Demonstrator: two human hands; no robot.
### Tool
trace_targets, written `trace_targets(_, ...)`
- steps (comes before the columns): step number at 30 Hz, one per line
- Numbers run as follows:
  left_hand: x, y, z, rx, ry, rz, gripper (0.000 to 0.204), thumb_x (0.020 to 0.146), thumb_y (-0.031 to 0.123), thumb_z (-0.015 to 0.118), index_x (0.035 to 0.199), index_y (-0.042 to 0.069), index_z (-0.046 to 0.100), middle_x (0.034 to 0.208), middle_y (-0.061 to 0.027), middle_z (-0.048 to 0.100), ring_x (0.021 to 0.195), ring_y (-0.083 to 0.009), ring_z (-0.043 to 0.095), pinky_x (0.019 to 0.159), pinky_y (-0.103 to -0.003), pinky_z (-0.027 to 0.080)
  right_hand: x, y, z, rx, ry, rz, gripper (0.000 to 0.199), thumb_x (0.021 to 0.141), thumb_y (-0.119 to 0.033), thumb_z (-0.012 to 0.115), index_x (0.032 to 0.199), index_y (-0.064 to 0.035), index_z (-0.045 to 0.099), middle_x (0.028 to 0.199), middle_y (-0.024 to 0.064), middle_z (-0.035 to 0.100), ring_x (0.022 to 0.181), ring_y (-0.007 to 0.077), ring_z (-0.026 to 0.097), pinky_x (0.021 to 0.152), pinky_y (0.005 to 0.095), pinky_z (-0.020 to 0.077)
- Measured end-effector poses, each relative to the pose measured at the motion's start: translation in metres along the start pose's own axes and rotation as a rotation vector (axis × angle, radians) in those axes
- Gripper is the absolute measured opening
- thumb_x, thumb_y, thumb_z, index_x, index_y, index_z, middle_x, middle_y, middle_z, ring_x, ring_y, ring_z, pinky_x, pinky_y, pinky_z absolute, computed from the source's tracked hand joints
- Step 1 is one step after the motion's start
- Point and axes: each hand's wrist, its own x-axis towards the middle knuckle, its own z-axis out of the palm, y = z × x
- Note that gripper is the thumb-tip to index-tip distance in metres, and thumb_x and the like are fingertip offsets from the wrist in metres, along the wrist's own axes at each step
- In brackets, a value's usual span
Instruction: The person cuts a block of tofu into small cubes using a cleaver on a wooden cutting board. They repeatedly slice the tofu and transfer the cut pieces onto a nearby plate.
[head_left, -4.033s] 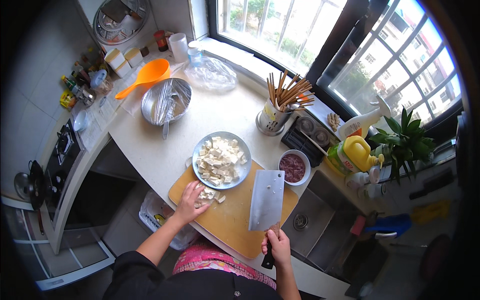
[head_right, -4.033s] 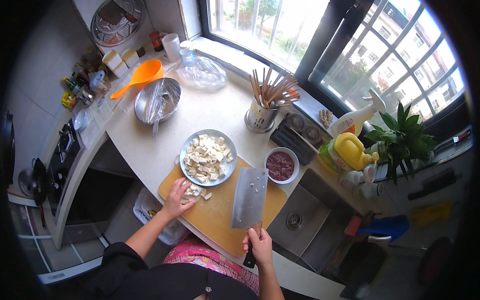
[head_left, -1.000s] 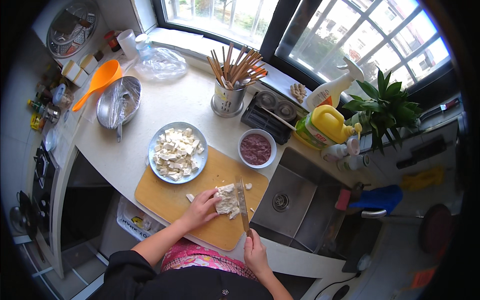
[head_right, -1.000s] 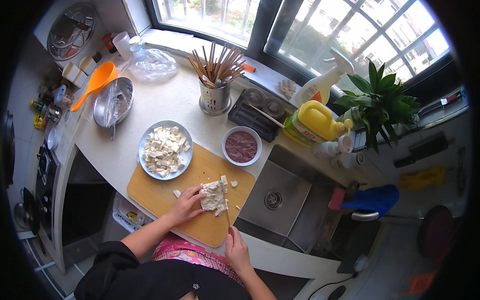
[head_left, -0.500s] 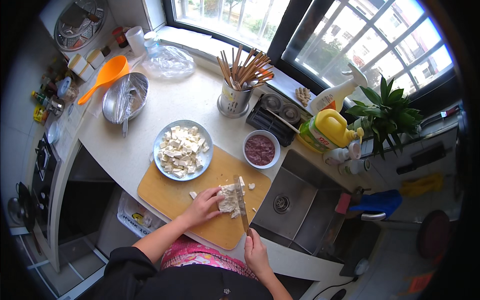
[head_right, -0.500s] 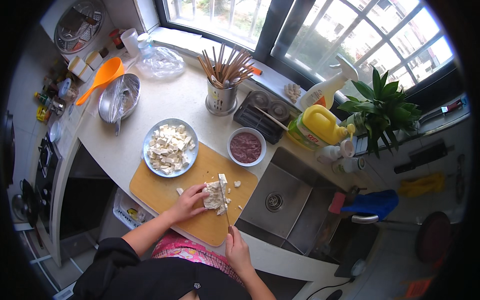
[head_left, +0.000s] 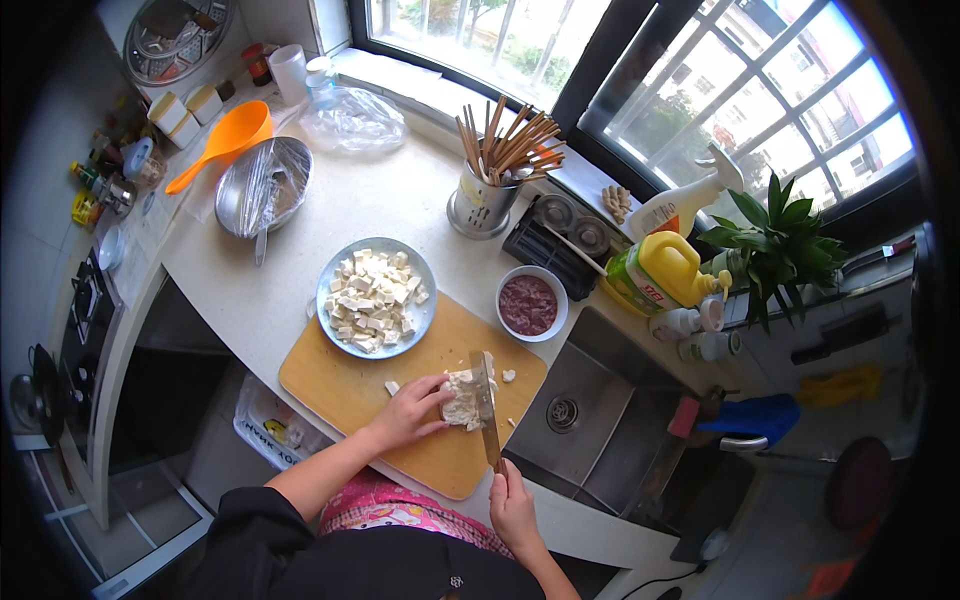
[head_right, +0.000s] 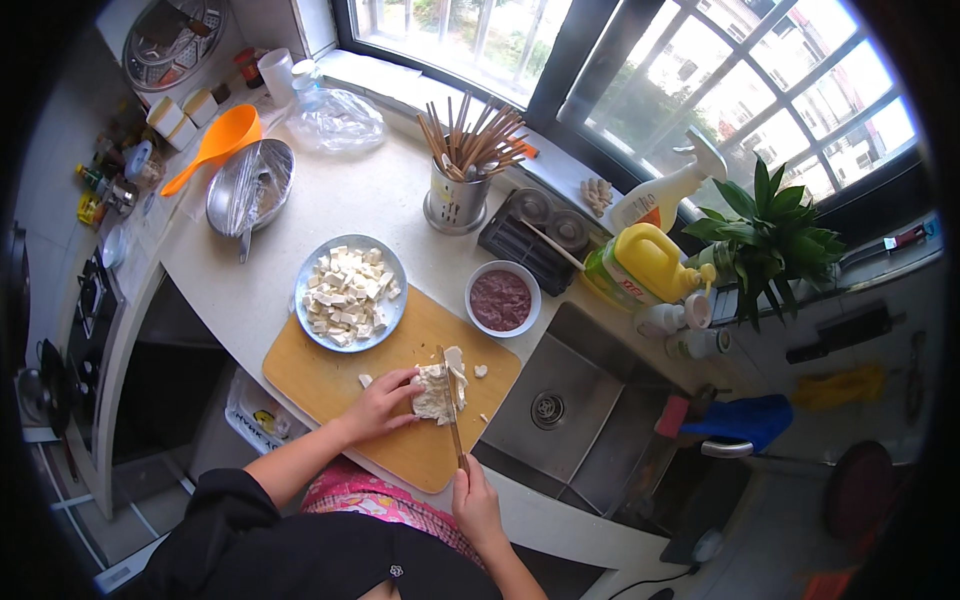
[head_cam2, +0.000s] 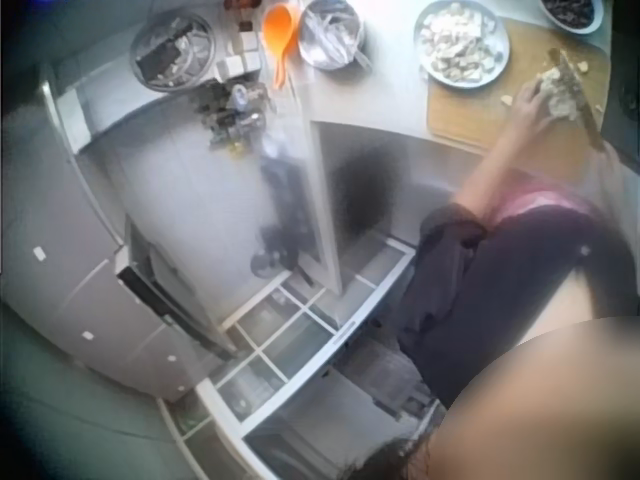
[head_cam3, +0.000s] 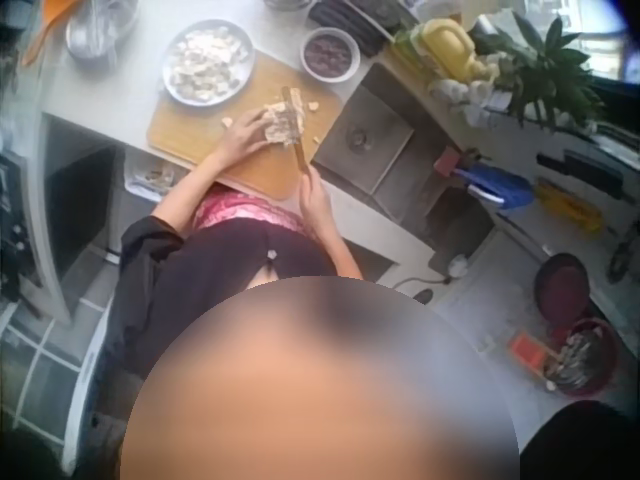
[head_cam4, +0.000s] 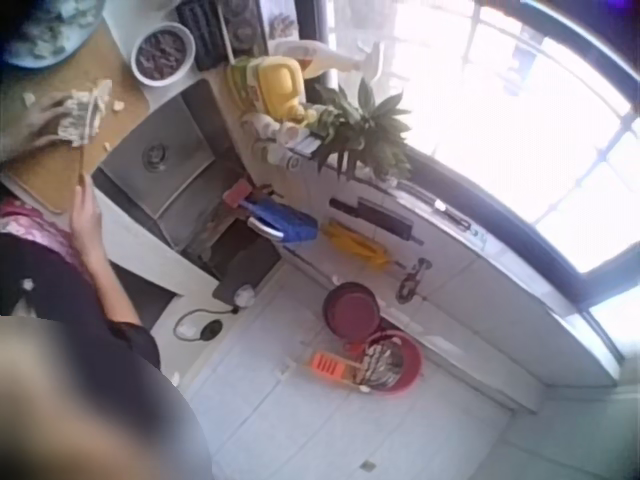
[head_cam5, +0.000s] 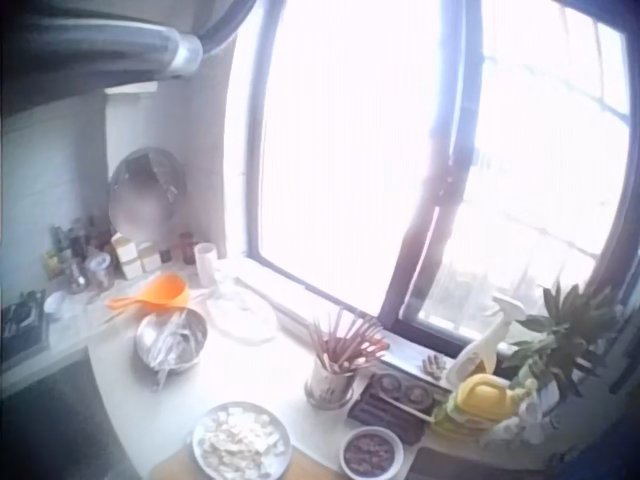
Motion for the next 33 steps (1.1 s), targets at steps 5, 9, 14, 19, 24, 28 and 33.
trace_targets(5,0.001,0.0,-0.001,0.002,0.01,0.018,0.052,0.073,0.017,0.076,0.12,0.008,0.056,0.133,-0.0162,0.048,0.12,-0.0345,0.049,0.1,-0.043,0.041,0.008,0.016,0.014,-0.041,0.019,-0.049,0.031,0.1,-0.02,0.043,0.124,-0.0031,0.051,0.066,0.009,0.056,0.058,0.0194,0.058,0.055,0.0327,0.0462)
trace_targets(9,0.002,0.002,-0.003,-0.031,0.019,0.03,0.051,0.073,0.014,0.076,0.119,0.006,0.056,0.133,-0.0175,0.048,0.12,-0.0352,0.049,0.1,-0.042,0.042,0.005,0.028,0.022,0.005,0.004,0.038,0.03,0.1,-0.019,0.043,0.124,-0.0034,0.051,0.066,0.0089,0.056,0.057,0.0198,0.058,0.055,0.0331,0.0465)
trace_targets(14,-0.004,-0.006,0.001,-0.057,0.035,-0.005,0.052,0.072,0.01,0.077,0.119,0.004,0.056,0.131,-0.0188,0.049,0.119,-0.0355,0.051,0.099,-0.041,0.044,-0.001,-0.008,0.007,0.001,0.008,-0.015,0.03,0.1,-0.019,0.043,0.125,-0.0034,0.051,0.066,0.009,0.056,0.058,0.0198,0.058,0.055,0.0332,0.0468)
trace_targets(19,-0.005,-0.005,0.004,-0.055,0.062,-0.008,0.05,0.073,0.009,0.076,0.118,0.003,0.056,0.129,-0.0182,0.051,0.118,-0.0346,0.052,0.098,-0.041,0.045,0.004,-0.012,0.014,0.017,-0.06,0.091,0.03,0.098,-0.019,0.044,0.122,-0.0022,0.051,0.099,0.0264,0.063,0.092,0.0443,0.062,0.075,0.0456,0.0507)
trace_targets(24,-0.006,-0.006,0.003,-0.046,0.079,0.008,0.049,0.073,0.01,0.076,0.117,0.002,0.056,0.125,-0.0178,0.053,0.116,-0.034,0.054,0.097,-0.04,0.046,0.002,-0.003,0.022,0.058,-0.039,0.144,0.028,0.098,-0.019,0.044,0.121,-0.0026,0.05,0.097,0.0267,0.063,0.09,0.045,0.062,0.073,0.0465,0.0503)
trace_targets(28,-0.005,-0.008,0.005,-0.028,0.096,0.003,0.049,0.073,0.011,0.076,0.117,0.002,0.057,0.123,-0.0171,0.055,0.113,-0.0337,0.055,0.095,-0.04,0.046,-0.001,-0.019,0.014,0.056,-0.035,0.098,0.029,0.099,-0.02,0.043,0.121,-0.003,0.05,0.096,0.0274,0.063,0.089,0.0455,0.062,0.072,0.0469,0.0501)
trace_targets(33,-0.004,-0.005,0.006,-0.02,0.113,-0.001,0.046,0.074,0.012,0.076,0.115,0.002,0.058,0.122,-0.0161,0.056,0.111,-0.0332,0.056,0.094,-0.04,0.047,0.004,-0.002,0.03,0.001,-0.033,0.075,0.03,0.099,-0.018,0.044,0.123,-0.003,0.05,0.092,0.0277,0.063,0.086,0.0459,0.062,0.07,0.0473,0.0499)
